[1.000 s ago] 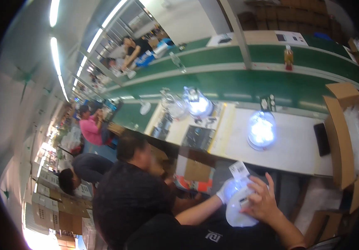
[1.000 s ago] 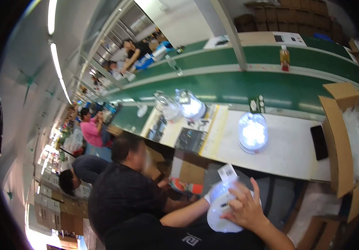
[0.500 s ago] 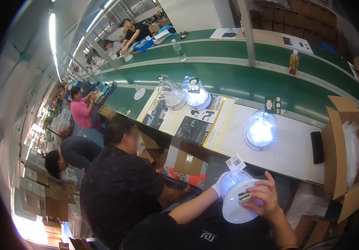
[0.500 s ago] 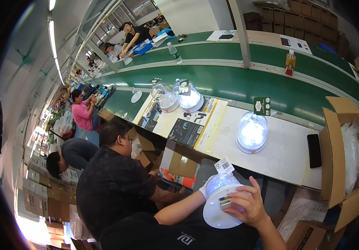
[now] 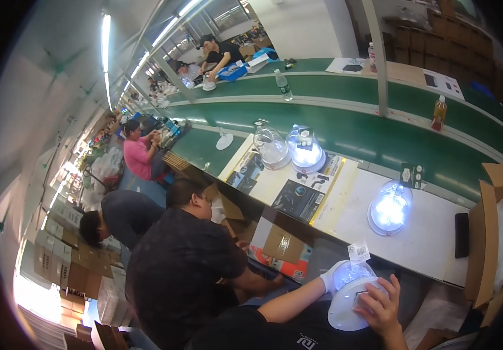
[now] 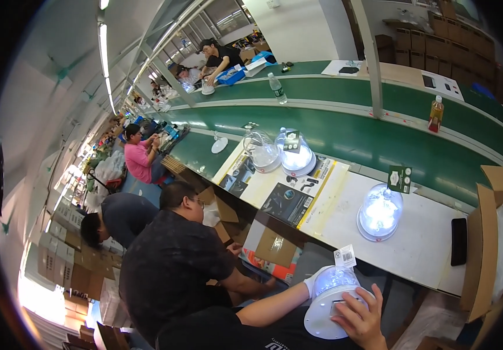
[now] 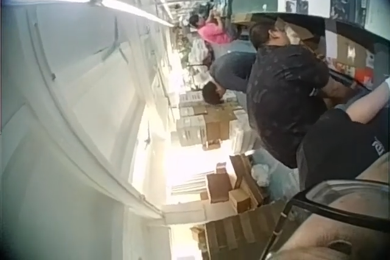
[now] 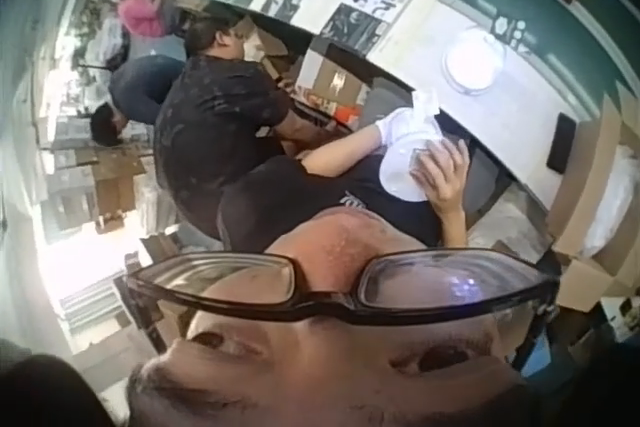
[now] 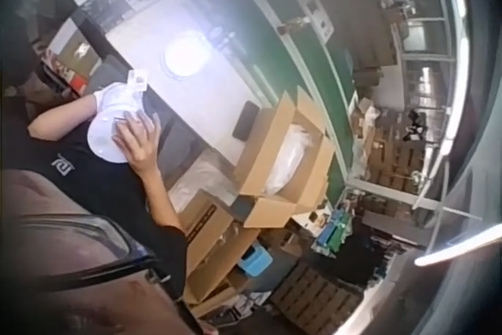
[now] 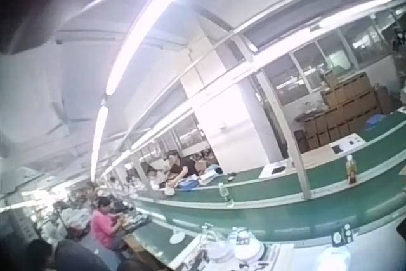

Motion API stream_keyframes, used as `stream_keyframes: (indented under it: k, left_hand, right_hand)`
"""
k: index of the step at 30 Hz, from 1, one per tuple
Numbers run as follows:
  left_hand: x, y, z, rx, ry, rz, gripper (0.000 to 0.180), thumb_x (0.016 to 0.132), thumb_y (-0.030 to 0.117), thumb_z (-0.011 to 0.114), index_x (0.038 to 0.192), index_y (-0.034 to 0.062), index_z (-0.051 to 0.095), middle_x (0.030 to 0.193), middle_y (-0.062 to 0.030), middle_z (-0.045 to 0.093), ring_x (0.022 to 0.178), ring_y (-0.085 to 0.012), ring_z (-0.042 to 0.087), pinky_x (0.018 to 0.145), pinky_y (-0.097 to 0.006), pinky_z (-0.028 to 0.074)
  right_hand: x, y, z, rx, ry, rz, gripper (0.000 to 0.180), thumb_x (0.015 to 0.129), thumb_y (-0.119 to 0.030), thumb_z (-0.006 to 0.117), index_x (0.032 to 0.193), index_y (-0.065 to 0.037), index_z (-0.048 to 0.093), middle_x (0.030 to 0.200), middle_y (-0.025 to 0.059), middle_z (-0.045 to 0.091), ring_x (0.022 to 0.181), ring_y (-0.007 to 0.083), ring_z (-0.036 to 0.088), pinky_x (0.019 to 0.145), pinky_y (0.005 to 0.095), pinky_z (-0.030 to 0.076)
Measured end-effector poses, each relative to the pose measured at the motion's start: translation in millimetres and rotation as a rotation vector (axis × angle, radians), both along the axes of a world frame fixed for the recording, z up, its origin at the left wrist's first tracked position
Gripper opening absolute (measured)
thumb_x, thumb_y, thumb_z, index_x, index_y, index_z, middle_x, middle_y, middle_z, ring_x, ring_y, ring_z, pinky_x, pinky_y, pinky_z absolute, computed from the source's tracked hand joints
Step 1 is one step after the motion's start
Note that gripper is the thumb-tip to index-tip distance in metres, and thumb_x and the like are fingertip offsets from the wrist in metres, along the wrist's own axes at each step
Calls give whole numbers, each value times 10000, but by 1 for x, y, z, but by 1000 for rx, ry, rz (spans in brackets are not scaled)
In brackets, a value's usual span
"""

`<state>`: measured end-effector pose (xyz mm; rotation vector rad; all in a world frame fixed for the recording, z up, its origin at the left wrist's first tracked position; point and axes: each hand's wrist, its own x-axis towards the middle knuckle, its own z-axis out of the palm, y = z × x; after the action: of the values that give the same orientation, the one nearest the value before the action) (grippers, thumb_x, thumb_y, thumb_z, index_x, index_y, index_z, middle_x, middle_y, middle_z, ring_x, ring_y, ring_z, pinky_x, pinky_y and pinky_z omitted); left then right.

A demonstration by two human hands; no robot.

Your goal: Packaging assembled light fixtures into cardboard boxes with plastic protective bags and instructional labels on a factory line.

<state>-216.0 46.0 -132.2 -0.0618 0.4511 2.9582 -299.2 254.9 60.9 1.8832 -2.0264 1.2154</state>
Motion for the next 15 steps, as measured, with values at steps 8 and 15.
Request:
stream_keyframes:
  k: [8, 15]
  left_hand:
    - [-5, 6, 14, -51, 0, -16, 408, 1026, 189, 389, 1298, -60, 562, 1247, -218, 644, 1140, -303, 645, 1043, -418, 503]
    - [-5, -10, 10, -14, -56, 62, 368, 1043, 198, 417, 1247, -71, 564, 1191, -256, 635, 1104, -382, 642, 1020, -488, 516]
  right_hand:
    - [-6, 10, 12, 81, -105, -26, 417, 687, -195, 866, 1076, -151, 722, 1144, 12, 691, 1041, 283, 604, 906, 432, 492]
    - [-34, -18, 42, 105, -178, 212, 392, 781, -21, 744, 1168, -54, 689, 1101, 112, 642, 963, 285, 641, 826, 363, 547]
